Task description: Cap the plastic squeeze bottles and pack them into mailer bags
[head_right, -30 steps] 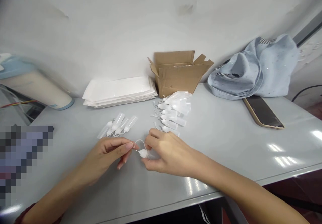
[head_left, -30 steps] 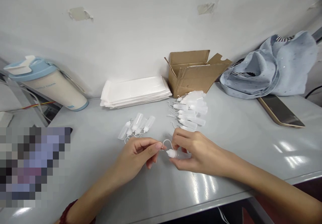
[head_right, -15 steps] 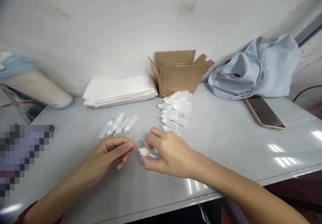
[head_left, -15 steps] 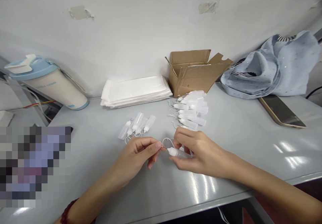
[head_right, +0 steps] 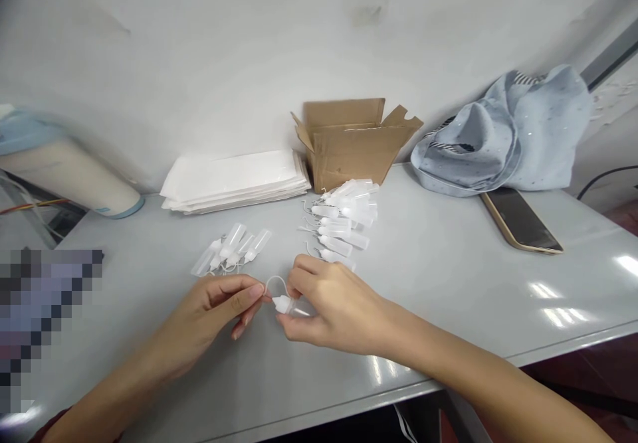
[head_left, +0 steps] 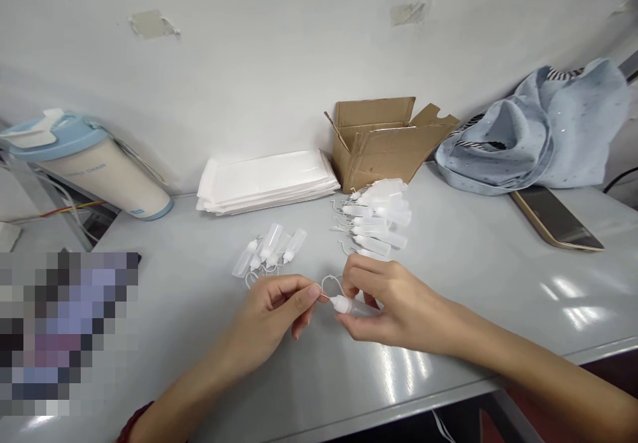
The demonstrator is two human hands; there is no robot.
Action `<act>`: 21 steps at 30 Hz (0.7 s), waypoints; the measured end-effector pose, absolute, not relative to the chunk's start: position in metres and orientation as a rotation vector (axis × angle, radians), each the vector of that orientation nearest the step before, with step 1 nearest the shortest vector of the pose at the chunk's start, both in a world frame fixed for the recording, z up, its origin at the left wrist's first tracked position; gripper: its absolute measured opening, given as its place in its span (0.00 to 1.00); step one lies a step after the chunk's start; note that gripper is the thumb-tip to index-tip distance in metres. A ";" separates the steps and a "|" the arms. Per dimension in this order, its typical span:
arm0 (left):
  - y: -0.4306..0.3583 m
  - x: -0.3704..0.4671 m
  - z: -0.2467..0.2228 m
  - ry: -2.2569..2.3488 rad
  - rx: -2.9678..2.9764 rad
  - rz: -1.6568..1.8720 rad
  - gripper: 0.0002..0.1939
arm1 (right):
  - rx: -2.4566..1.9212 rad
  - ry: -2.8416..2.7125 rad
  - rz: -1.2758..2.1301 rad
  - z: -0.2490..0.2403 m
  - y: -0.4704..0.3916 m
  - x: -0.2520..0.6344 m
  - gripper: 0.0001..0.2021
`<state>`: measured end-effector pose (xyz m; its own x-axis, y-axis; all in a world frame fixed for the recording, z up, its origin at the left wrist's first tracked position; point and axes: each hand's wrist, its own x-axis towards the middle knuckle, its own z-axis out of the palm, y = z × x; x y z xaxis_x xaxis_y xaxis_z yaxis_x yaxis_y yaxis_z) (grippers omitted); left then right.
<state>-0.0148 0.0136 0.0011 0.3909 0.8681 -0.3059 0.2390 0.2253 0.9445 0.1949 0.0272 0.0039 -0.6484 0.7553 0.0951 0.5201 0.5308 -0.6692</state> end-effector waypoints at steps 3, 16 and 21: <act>0.013 -0.014 0.002 1.152 1.342 0.583 0.19 | -1.048 -2.400 0.876 0.003 0.027 0.195 0.07; 0.004 -0.007 -0.004 1.257 1.526 0.616 0.17 | -1.010 -2.342 0.869 -0.002 0.026 0.191 0.08; 0.004 -0.007 -0.004 1.208 1.524 0.633 0.15 | -0.969 -2.338 0.840 -0.005 0.025 0.192 0.07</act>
